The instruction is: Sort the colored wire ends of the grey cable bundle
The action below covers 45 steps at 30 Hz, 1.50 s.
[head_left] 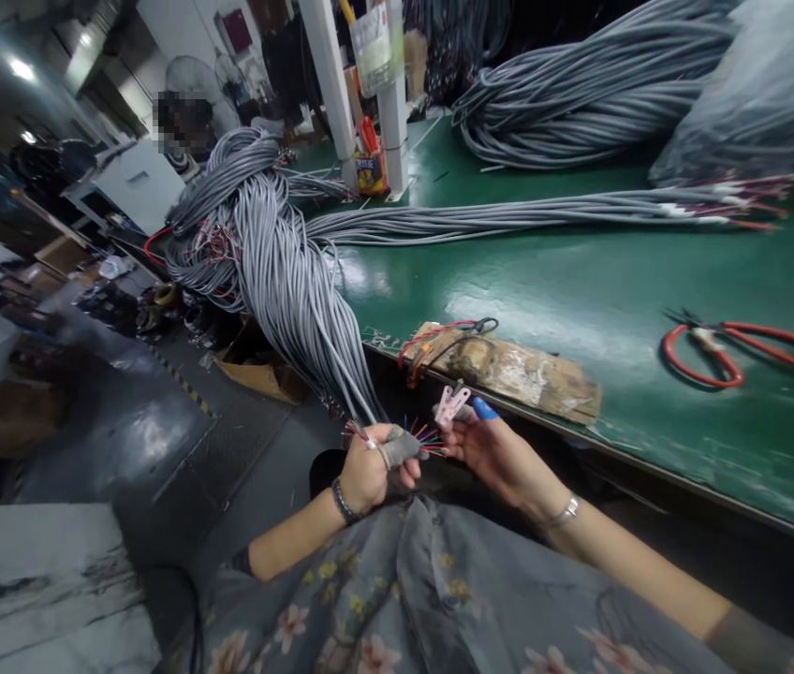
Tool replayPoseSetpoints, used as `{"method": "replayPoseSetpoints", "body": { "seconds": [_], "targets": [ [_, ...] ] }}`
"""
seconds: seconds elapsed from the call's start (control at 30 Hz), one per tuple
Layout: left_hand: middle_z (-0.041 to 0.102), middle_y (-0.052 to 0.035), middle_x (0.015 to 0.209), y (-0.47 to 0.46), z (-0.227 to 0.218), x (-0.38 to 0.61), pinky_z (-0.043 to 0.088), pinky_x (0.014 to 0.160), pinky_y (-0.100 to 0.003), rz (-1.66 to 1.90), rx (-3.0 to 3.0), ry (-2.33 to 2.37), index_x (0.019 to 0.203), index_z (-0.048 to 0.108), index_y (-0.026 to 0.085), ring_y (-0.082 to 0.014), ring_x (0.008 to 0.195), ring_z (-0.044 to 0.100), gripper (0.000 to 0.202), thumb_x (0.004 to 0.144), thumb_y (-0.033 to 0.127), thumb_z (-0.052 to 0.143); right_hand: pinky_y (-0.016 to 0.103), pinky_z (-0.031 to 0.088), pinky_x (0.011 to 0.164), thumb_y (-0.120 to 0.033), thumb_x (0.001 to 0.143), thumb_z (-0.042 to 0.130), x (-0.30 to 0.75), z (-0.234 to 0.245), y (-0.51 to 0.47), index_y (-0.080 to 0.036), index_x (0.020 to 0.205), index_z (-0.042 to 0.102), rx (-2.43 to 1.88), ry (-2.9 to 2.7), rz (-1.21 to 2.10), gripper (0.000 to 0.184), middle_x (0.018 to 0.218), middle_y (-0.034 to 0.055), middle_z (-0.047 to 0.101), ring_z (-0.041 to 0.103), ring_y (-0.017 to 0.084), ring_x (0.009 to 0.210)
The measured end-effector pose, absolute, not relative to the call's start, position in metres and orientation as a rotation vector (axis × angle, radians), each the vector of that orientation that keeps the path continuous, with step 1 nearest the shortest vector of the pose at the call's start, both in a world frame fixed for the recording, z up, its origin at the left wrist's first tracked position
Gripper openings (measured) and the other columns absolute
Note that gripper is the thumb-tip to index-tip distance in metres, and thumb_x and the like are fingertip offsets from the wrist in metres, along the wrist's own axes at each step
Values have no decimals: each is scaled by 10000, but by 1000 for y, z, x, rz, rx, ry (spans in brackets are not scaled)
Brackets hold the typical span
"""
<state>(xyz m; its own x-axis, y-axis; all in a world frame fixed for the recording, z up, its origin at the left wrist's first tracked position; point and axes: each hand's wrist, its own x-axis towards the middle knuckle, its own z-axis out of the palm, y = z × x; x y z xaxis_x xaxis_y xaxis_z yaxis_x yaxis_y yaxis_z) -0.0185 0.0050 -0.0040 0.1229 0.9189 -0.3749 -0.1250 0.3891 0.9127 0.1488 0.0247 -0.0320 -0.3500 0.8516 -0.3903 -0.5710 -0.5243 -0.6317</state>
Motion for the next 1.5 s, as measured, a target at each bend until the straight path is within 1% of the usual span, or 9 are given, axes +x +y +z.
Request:
{"method": "replayPoseSetpoints", "body": {
  "seconds": [0.1, 0.27, 0.43, 0.7, 0.83, 0.93, 1.1, 1.2, 1.5],
  "targets": [
    [584, -21, 437, 11, 2, -14, 344, 335, -191, 800, 884, 1127, 557, 603, 125, -76, 316, 455, 418, 546, 513, 756, 272, 465, 595, -681, 621, 701, 149, -28, 35, -209, 763, 699, -881, -566, 1927, 494, 692, 18, 642, 545, 142, 613],
    [567, -18, 421, 22, 8, -6, 330, 322, -194, 696, 907, 1059, 534, 605, 119, -77, 304, 445, 411, 527, 495, 771, 285, 447, 589, -654, 605, 734, 143, -20, 41, -185, 668, 657, -891, -631, 1838, 479, 643, 20, 623, 528, 148, 590],
    [565, -17, 422, 25, 8, -4, 331, 332, -196, 650, 901, 1085, 535, 600, 121, -76, 307, 443, 408, 529, 493, 767, 307, 458, 609, -623, 578, 771, 140, -19, 38, -193, 718, 658, -861, -536, 1863, 467, 677, 28, 639, 564, 180, 639],
    [564, -19, 421, 24, 3, -4, 334, 345, -201, 609, 949, 1131, 525, 602, 123, -78, 314, 441, 340, 566, 436, 728, 269, 438, 547, -589, 540, 812, 135, -21, 38, -203, 747, 687, -838, -437, 1858, 456, 648, -4, 628, 515, 135, 567],
    [567, -21, 430, 20, 6, -6, 337, 355, -205, 592, 975, 1122, 537, 606, 125, -81, 327, 449, 368, 578, 470, 727, 272, 450, 566, -604, 562, 790, 136, -19, 36, -221, 752, 696, -846, -394, 1876, 438, 692, 3, 647, 537, 143, 594],
    [584, -27, 449, 13, 9, -9, 358, 378, -201, 603, 1009, 1114, 546, 614, 126, -83, 350, 471, 383, 596, 488, 730, 276, 464, 589, -637, 581, 755, 138, -18, 36, -224, 742, 699, -846, -403, 1897, 447, 727, 14, 661, 561, 154, 638],
    [619, -46, 488, 3, 7, -8, 372, 400, -201, 722, 1019, 1164, 564, 624, 129, -95, 386, 511, 410, 635, 524, 703, 282, 463, 595, -532, 645, 762, 139, -19, 35, -224, 781, 696, -894, -545, 1809, 344, 682, 0, 629, 541, 153, 622],
    [623, -47, 492, 2, 3, -3, 379, 401, -204, 809, 973, 1188, 597, 645, 126, -95, 384, 510, 414, 643, 534, 690, 289, 449, 567, -551, 673, 729, 138, -19, 34, -207, 734, 676, -914, -601, 1777, 353, 660, 11, 611, 520, 156, 593],
    [609, -27, 484, 6, -4, 7, 378, 396, -203, 884, 922, 1221, 595, 613, 135, -88, 373, 495, 403, 627, 527, 703, 308, 439, 545, -608, 630, 738, 137, -16, 35, -211, 626, 635, -894, -578, 1839, 411, 608, 17, 595, 515, 166, 551]
  ]
}}
